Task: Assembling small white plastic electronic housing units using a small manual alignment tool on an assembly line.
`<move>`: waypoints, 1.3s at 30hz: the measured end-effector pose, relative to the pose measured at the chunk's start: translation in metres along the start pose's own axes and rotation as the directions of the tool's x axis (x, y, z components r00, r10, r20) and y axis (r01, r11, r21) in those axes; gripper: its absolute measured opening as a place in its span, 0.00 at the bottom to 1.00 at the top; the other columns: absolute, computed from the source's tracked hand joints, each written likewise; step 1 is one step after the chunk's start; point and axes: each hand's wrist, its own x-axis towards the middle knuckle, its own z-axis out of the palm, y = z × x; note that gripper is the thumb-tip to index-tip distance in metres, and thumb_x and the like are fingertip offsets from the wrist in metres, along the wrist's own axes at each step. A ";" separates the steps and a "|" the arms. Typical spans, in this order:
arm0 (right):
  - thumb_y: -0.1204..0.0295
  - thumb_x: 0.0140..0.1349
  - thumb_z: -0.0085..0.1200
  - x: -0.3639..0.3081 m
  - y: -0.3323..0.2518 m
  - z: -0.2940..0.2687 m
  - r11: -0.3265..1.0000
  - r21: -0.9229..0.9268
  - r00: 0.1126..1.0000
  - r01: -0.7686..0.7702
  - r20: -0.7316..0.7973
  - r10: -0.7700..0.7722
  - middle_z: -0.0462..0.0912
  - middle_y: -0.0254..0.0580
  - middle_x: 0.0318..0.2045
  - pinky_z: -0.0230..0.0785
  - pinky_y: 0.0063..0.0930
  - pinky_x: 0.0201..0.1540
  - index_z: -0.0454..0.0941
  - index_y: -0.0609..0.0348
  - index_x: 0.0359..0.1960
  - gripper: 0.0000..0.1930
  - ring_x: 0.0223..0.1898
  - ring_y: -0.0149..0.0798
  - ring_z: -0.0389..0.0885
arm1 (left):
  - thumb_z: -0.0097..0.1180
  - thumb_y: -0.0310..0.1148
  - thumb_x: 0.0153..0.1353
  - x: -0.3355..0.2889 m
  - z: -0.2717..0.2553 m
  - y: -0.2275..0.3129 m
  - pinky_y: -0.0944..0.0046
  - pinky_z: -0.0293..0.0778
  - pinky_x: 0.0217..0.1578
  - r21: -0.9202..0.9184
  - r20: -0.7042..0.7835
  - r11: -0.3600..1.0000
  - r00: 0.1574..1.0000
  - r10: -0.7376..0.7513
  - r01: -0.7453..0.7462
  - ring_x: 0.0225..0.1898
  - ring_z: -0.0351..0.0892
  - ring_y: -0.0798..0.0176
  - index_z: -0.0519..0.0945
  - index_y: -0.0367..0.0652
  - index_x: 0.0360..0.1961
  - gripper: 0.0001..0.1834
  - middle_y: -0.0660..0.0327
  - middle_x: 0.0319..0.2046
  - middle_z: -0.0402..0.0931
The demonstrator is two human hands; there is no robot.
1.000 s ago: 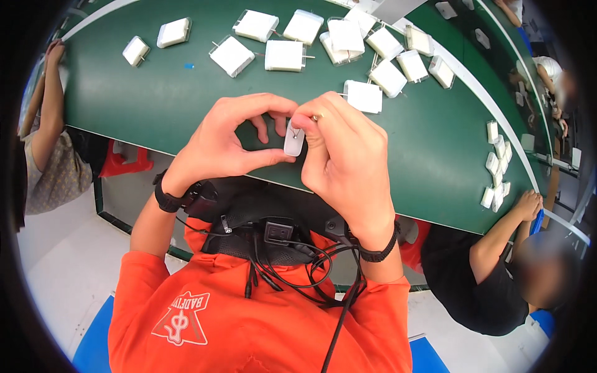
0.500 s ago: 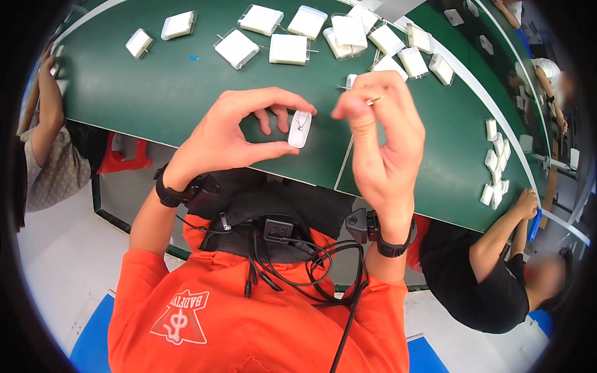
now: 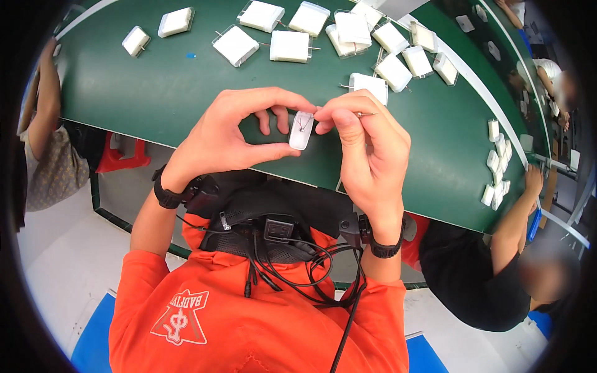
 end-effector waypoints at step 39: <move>0.82 0.77 0.59 0.011 -0.006 0.003 0.985 -0.146 0.995 0.089 0.055 -0.082 0.86 0.45 0.32 0.76 0.29 0.35 0.83 0.70 0.36 0.07 0.30 0.37 0.84 | 0.81 0.24 0.53 0.000 0.001 0.000 0.67 0.77 0.34 -0.029 -0.012 0.999 1.000 0.029 -0.029 0.35 0.85 0.67 0.89 0.43 0.59 0.29 0.63 0.38 0.88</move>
